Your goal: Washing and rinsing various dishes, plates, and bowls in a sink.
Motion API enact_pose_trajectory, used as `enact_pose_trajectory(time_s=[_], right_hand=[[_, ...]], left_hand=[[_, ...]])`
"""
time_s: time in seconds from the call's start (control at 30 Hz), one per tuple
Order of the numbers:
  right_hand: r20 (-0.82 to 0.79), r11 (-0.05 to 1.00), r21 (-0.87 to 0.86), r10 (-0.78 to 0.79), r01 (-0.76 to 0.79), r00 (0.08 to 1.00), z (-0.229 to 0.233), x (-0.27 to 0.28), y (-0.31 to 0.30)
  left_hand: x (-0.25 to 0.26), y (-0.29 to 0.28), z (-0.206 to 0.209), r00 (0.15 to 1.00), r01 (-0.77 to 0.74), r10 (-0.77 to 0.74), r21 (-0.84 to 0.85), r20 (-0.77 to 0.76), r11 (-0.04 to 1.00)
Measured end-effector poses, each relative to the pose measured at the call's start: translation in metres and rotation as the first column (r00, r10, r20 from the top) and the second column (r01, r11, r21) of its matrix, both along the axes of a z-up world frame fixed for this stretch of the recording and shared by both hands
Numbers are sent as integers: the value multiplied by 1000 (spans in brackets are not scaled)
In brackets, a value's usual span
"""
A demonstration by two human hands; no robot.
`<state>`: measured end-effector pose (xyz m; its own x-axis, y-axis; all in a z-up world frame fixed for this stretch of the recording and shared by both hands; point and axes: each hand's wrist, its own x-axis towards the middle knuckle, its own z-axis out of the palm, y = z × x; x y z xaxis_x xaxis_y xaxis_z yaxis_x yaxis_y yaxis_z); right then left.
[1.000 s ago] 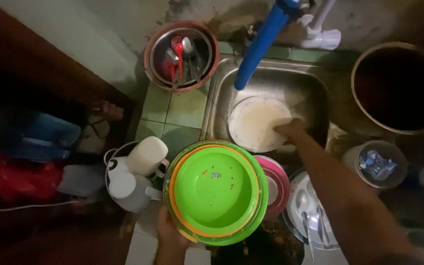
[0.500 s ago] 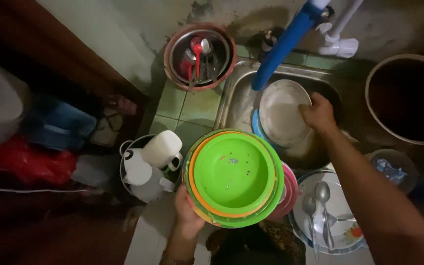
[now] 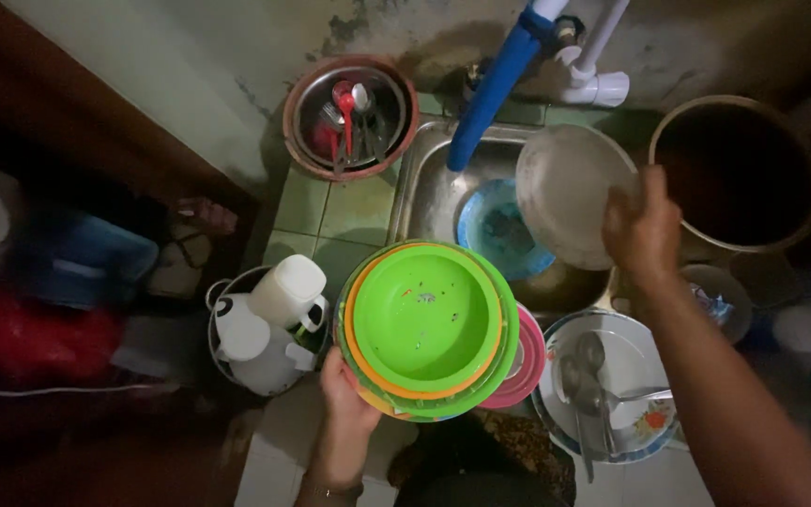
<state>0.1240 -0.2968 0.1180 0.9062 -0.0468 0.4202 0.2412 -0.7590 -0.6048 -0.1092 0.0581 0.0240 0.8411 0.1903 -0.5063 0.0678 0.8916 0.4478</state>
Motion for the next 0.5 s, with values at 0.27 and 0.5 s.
enact_pose_trajectory(time_s=[0.27,0.5], right_hand=[[15,975,181,-136,131,991,-48,-6,-23],[-115,961,252,-85,112,990,-156,32,-22]], left_hand=[[-1,3,-6,1000,-4,4,1,-15,1000],[-10,10,-1,997,-51,52,15,-50,999]])
